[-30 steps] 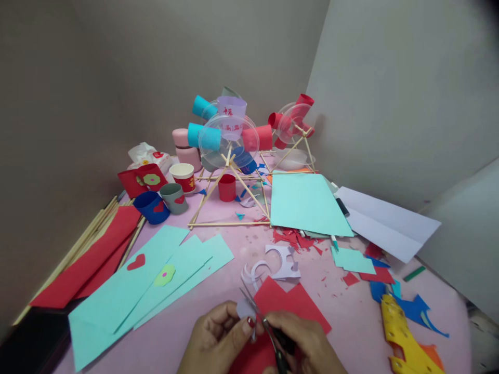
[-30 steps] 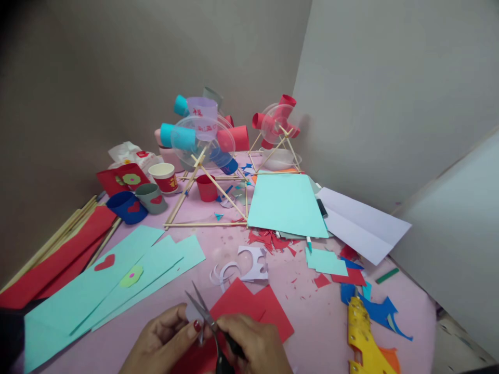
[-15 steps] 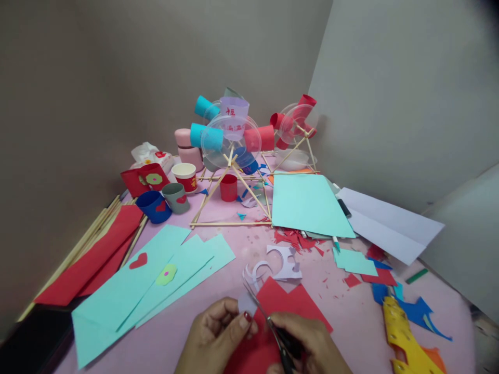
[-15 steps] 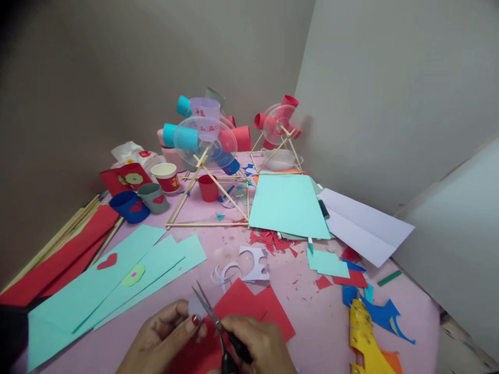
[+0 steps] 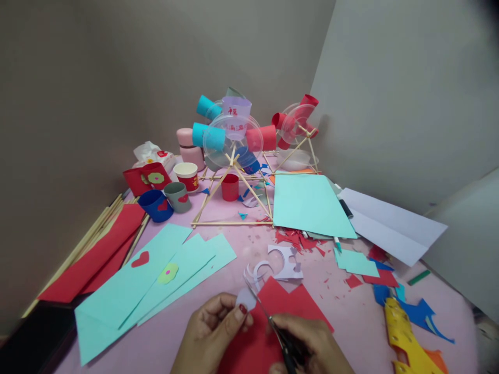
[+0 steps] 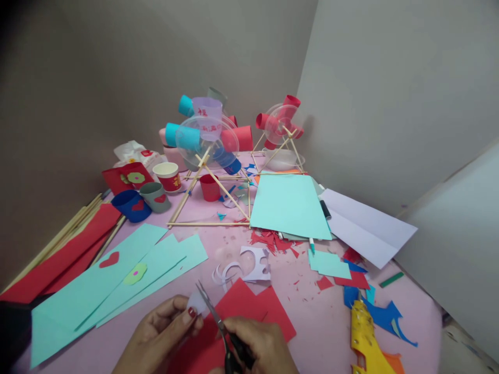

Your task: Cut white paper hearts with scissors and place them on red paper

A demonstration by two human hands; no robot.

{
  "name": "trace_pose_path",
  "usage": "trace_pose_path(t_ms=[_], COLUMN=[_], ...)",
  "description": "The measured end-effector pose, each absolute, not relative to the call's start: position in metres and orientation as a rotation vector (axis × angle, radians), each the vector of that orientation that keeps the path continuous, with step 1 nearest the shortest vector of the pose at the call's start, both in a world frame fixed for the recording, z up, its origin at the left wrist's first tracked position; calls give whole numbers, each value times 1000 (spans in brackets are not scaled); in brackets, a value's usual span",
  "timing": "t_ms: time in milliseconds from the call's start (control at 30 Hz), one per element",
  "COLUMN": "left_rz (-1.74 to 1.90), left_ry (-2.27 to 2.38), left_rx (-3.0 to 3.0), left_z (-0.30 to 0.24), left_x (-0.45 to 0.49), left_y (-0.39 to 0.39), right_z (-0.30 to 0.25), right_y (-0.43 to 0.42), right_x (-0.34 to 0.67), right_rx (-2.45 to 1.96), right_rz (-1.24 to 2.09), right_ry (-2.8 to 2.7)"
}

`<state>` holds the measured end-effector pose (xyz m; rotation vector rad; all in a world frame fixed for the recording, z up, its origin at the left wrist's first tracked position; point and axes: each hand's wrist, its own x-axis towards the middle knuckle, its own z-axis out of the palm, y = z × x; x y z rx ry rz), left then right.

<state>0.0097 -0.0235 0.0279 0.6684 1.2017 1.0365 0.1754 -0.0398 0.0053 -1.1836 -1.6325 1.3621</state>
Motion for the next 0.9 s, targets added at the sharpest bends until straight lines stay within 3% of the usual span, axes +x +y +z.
trace_pose_path(t_ms=[433, 900], left_rz=[1145, 981], left_ry=[1090, 1210], left_rx=[435, 760], left_z=[23, 30], left_x=[8, 0], left_y=[-20, -19], right_z=[3, 4], right_y=[-41, -42], right_x=[172, 174], right_rx=[-1265, -1276], right_rz=[1364, 1443], right_ry=[-1664, -1639])
